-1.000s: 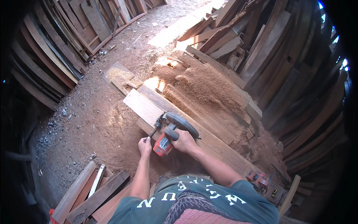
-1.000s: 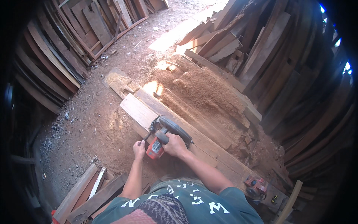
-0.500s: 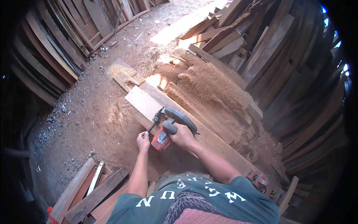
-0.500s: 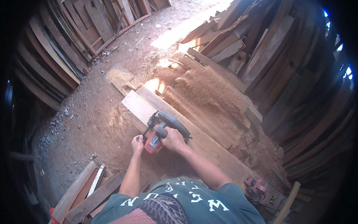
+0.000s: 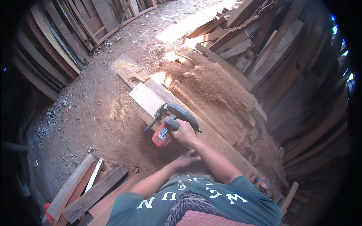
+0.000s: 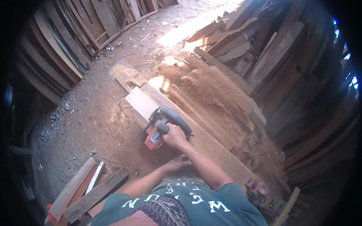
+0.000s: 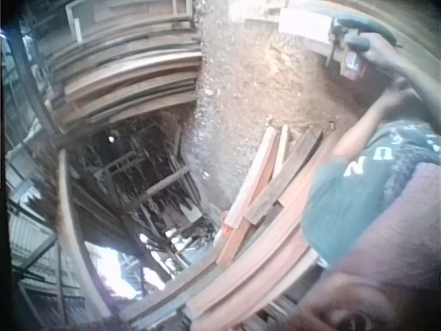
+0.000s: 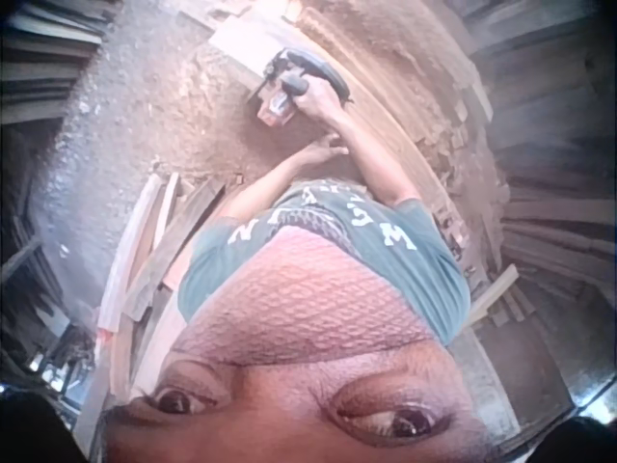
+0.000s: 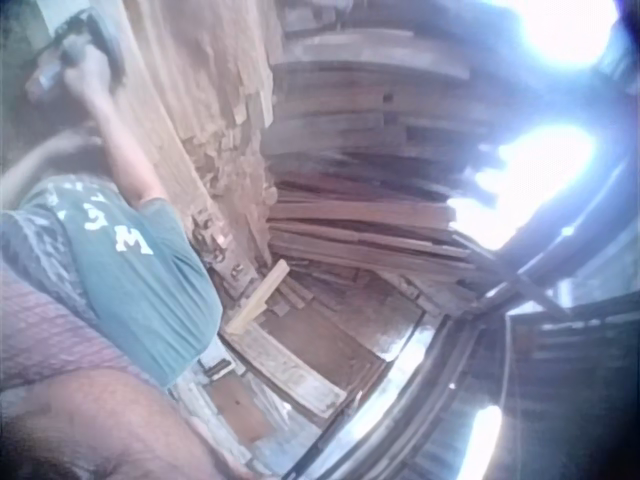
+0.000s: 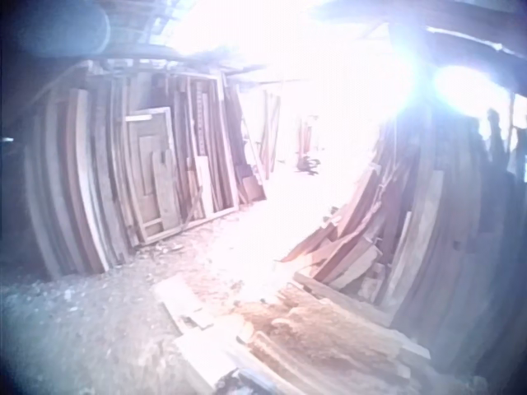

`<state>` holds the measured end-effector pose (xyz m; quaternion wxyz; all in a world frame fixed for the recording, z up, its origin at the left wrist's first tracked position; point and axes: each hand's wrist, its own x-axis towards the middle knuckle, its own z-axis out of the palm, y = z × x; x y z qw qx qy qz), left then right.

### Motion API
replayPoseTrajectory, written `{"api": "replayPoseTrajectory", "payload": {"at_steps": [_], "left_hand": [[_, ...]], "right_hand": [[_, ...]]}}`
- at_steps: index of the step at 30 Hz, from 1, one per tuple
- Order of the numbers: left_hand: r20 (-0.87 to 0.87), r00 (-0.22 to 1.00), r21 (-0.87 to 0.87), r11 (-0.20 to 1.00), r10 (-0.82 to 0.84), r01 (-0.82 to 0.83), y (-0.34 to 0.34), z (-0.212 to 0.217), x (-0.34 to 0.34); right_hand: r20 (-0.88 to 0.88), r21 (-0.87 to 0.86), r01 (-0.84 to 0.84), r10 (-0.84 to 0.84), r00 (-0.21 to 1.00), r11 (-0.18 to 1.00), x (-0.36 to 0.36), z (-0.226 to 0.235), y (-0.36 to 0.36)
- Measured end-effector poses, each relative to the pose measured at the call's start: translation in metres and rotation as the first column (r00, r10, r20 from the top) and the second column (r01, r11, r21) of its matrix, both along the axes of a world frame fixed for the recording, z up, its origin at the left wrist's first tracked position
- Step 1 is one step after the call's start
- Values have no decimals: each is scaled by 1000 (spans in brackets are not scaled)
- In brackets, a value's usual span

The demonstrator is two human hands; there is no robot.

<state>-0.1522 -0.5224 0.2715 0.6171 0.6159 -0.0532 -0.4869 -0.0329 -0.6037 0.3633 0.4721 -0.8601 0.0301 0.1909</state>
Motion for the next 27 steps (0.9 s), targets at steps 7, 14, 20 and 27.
{"api": "replayPoseTrajectory", "payload": {"at_steps": [7, 14, 20, 27], "left_hand": [[-147, 988, -401, 916, -50, -13, -47, -20, -18], [-340, 940, -94, 993, 38, -74, 45, -3, -10], [223, 952, 290, 919, 208, -268, 145, 53, 19], [363, 878, 531, 705, 314, -471, 212, 7, 43]], "right_hand": [[1, 18, -7, 7, 1000, 1000, 7, -5, 6], [33, 28, 14, -15, 999, 999, 12, -9, 5], [41, 14, -10, 9, 999, 1000, 16, -13, 10], [-3, 32, 1, -1, 1000, 999, 24, -12, 13]]}}
